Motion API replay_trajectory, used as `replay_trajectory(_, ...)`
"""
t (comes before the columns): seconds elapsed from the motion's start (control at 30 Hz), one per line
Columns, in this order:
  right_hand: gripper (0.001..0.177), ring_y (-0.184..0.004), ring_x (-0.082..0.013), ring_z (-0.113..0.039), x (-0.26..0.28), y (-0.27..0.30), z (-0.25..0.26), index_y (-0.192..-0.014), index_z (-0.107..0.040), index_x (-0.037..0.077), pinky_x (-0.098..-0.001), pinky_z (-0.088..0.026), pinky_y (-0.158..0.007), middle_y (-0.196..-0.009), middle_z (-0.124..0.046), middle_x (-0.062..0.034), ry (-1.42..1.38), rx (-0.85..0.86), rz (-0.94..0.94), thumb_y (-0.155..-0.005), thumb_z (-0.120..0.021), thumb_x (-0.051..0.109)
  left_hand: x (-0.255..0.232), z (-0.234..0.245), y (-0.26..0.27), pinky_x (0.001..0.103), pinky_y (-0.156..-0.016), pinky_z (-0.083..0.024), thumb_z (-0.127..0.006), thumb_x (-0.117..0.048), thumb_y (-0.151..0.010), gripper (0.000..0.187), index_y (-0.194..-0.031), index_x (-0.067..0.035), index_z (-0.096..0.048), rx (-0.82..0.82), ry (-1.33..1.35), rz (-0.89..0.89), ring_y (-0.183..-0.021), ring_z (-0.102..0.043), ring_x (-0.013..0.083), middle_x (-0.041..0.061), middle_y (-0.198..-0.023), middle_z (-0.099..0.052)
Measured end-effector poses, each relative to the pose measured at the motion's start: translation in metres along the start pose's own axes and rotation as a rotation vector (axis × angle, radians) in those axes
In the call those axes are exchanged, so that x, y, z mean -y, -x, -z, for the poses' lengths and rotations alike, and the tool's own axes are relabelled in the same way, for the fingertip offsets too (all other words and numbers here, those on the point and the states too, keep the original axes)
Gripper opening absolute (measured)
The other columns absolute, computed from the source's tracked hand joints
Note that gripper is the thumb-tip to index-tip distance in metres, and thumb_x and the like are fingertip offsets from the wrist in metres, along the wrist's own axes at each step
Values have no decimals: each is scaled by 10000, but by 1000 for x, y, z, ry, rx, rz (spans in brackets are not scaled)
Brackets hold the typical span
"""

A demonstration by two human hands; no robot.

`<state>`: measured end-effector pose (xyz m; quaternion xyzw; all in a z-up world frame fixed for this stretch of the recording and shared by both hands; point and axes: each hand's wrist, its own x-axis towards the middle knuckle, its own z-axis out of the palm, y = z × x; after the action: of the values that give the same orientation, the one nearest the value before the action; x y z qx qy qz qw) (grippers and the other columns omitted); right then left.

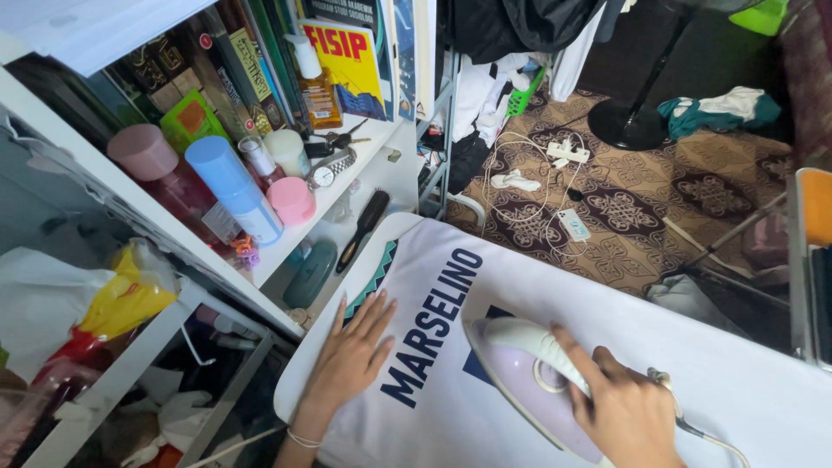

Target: Ironing a white jersey on a small table

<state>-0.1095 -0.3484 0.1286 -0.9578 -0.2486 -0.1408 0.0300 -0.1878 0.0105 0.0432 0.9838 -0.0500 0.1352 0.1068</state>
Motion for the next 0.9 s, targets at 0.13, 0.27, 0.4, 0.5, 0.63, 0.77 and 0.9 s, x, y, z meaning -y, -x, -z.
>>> replay_trajectory(0.13,841,-492,-266,-678,16,-7,6,-1498,-494,432,-428,-545,-476,-889,-724,-45,92,30,-12,-716,-782,322,1,-6,6,547,-1228,-102,-489,-319,-1017,571,-1525,-69,-420,-72,-1,15,-1496,-308,300,150,-1588,-396)
replay_trajectory(0.27,882,-580,-260,-706,1,-13,-6,-1436,-528,475,-441,-550,-521,-874,-733,-3,-138,75,281,-633,-784,215,0,0,8,549,-1233,-106,-486,-298,-1014,566,-1528,-67,-429,-99,4,5,-1505,-308,292,141,-1598,-398)
replay_trajectory(0.4,884,-599,-254,-732,-3,-11,-13,-1389,-568,476,-448,-566,-520,-950,-764,-21,-279,113,518,-580,-812,216,2,3,5,539,-1238,-118,-477,-284,-1023,550,-1537,-94,-433,-91,21,-13,-1515,-298,291,125,-1598,-409)
replay_trajectory(0.5,944,-680,-305,-750,-5,6,-25,-1415,-567,437,-439,-606,-548,-1001,-754,-123,-255,70,549,-529,-818,227,2,5,7,532,-1236,-116,-485,-299,-1026,553,-1538,-97,-428,-67,50,-16,-1516,-290,282,121,-1607,-397)
replay_trajectory(0.63,903,-647,-262,-752,-5,35,-22,-1435,-535,503,-446,-629,-644,-921,-745,-63,-128,209,294,-629,-784,179,-3,6,3,527,-1236,-104,-491,-304,-1021,562,-1539,-100,-414,-66,46,-35,-1521,-270,298,134,-1608,-392)
replay_trajectory(0.77,750,-543,-228,-691,-24,55,-36,-1439,-546,431,-415,-609,-616,-799,-701,-93,-5,-182,189,-710,-703,338,-30,11,-20,574,-1204,-65,-516,-279,-973,644,-1535,-8,-356,-126,7,6,-1503,-253,343,226,-1589,-344)
replay_trajectory(0.9,729,-402,-233,-622,-9,41,-9,-1520,-538,428,-444,-553,-475,-643,-642,-39,187,-31,-158,-802,-658,487,-71,-19,-54,560,-1270,-116,-492,-184,-992,612,-1552,28,-363,-105,-15,-80,-1558,-309,302,193,-1631,-367)
